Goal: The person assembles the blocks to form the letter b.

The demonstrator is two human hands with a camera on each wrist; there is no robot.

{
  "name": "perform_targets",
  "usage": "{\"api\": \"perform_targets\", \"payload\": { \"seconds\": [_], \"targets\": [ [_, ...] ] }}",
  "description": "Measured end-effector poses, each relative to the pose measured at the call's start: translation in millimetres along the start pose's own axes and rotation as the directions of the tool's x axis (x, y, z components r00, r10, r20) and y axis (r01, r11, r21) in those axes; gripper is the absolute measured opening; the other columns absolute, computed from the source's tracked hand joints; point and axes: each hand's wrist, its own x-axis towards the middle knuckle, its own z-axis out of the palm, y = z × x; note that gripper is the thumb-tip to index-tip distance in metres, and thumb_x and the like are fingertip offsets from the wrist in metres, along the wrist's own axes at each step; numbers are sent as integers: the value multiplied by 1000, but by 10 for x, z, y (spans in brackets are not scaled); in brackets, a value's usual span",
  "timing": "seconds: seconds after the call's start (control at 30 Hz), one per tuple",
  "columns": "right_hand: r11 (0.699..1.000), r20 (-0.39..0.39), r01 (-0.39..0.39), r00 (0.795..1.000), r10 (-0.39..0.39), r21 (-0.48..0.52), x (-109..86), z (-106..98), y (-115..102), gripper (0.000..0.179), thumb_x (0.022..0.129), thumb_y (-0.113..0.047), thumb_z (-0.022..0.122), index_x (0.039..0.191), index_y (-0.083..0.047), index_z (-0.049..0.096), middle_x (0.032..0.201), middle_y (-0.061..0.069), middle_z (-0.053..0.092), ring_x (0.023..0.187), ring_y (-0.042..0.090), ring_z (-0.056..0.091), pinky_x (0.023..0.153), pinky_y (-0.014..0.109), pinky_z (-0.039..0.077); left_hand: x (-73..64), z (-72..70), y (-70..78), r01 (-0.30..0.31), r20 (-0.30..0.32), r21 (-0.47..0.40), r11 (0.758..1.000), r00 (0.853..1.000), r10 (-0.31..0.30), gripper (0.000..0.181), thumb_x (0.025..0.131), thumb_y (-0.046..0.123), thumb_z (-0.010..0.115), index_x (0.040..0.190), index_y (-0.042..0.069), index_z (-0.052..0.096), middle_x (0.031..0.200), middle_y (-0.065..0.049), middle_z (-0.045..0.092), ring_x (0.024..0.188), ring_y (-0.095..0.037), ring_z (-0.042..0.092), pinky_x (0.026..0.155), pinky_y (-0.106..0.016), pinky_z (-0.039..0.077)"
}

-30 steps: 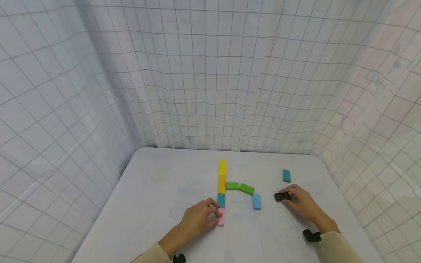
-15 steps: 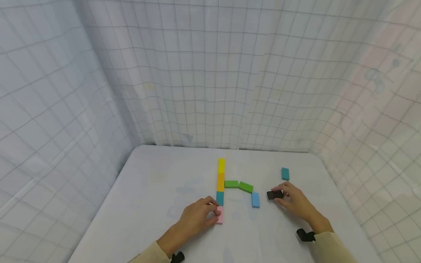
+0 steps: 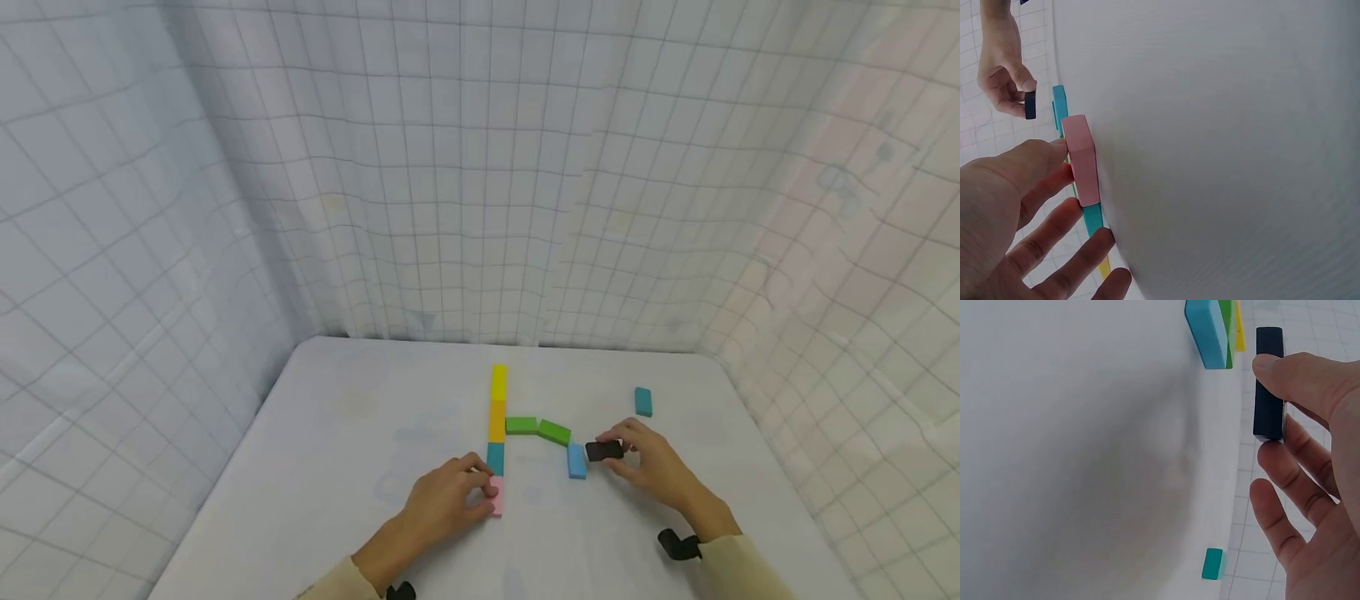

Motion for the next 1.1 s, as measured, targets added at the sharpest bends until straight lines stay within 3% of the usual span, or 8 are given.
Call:
{"api": "perform_targets", "payload": {
  "seconds": [0.17, 0.37, 0.63, 1.1],
  "targets": [
    [999, -2, 48, 999, -48, 2, 31, 26, -88, 45, 94, -3, 98, 132, -19, 82, 123, -4, 76, 105, 11, 73, 90, 39, 68, -9, 19, 11, 1, -6, 7, 1000, 1000, -1, 12, 97, 35, 98, 100, 32, 87, 126, 11, 76, 103, -11, 73, 75, -25, 61],
    [998, 13, 67, 998, -67, 20, 78, 84, -180, 44, 94, -5, 98, 132, -20, 82, 125, -4, 76, 109, 13, 74, 92, 37, 69, 15, 13, 31, 26, 16, 41, 999, 1000, -27, 18, 95, 44, 99, 101, 32, 86, 128, 10, 76, 108, -13, 74, 80, -29, 65],
    [994, 27, 101, 994, -102, 32, 108, 206, -295, 39, 95, -7, 97, 129, -18, 83, 125, -3, 77, 110, 14, 75, 93, 36, 69, 6, 11, 57, 56, 31, 51, 997, 998, -58, 21, 92, 40, 103, 104, 32, 88, 129, 9, 76, 110, -14, 74, 85, -33, 67],
    [995, 113, 97, 989, -96, -4, 129, 365, -476, 38, 99, -16, 96, 132, -28, 81, 130, -8, 74, 118, 11, 71, 107, 43, 66, 25, 16, 62, 88, 47, 35, 996, 995, -89, 22, 91, 39, 103, 107, 31, 90, 125, 10, 75, 104, -11, 70, 86, -31, 66]
  ]
}}
